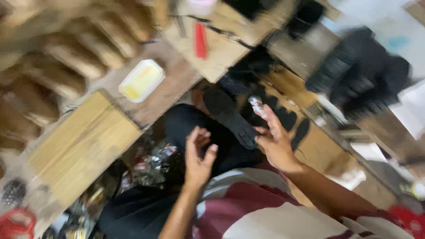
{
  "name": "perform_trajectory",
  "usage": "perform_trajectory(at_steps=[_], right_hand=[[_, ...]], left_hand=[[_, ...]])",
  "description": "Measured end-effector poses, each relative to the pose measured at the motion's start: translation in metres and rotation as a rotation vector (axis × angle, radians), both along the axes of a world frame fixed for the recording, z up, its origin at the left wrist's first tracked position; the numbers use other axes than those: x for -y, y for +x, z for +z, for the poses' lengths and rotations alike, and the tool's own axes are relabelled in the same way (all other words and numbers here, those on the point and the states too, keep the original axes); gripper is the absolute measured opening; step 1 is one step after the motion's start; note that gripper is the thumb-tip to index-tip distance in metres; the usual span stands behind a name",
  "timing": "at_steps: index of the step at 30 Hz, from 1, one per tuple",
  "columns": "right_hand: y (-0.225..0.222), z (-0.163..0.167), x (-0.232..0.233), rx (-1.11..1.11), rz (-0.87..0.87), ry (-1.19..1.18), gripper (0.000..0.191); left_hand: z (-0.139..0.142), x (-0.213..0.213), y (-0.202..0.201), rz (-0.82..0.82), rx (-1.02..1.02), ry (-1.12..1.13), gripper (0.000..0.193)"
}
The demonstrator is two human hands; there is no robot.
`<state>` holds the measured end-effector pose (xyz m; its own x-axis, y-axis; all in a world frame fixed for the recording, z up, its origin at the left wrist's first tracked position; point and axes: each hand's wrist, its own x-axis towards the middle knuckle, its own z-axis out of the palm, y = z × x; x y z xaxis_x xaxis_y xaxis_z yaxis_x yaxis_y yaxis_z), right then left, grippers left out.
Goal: The person sits at a workshop bench and applies wax from a white styrofoam tray onto black rubber shoe soles using a small applicator, rubbing the wax across the sole surface one sole at a time. Finished soles are stacked on the bench, and the person dips the applicator back into the wax tray between soles.
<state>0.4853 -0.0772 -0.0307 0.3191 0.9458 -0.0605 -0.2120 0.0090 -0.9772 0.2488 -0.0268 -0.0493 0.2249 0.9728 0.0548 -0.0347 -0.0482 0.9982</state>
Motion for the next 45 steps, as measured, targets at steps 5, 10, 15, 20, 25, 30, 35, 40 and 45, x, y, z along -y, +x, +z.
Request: perform_trajectory(at_steps=[5,10,15,20,25,30,35,40,45], right_hand=[[0.050,-0.057,0.039,0.102,-0.382,-0.292,0.090],[0.079,-0.086,0.069,0.019,-0.708,-0.633,0.082],[0.107,-0.094,0.093,0.281,-0.807,-0.552,0.073],[0.128,-0.091,0.094,-0.048,-1.041,-0.564,0.069],[0.119,-0.109,0.085,-0.497,-0.776,-1.077,0.031],[0.089,-0.133,0.072,-0.815,-0.343,-0.895,0.038],[0.060,-0.129,0.059,0.175,-0.104,-0.899,0.036],[0.051,-0.096,0.035,0.672,-0.154,-0.357,0.045],[0.060,-0.013,0.016,1.158,-0.156,0.126,0.059]], left_hand=[[-0.005,-0.031,0.018,-0.175,-0.321,0.119,0.061],[-0.006,-0.031,0.027,-0.215,-0.569,0.419,0.046],[-0.007,-0.026,0.029,-0.221,-0.678,0.474,0.043],[-0.004,-0.022,0.029,-0.224,-0.724,0.462,0.040],[-0.005,-0.021,0.027,-0.220,-0.744,0.443,0.039],[-0.009,-0.018,0.022,-0.210,-0.748,0.444,0.039],[-0.013,-0.019,0.018,-0.214,-0.699,0.399,0.037],[-0.015,-0.022,0.021,-0.201,-0.656,0.391,0.035],[-0.010,-0.025,0.023,-0.219,-0.608,0.328,0.036]])
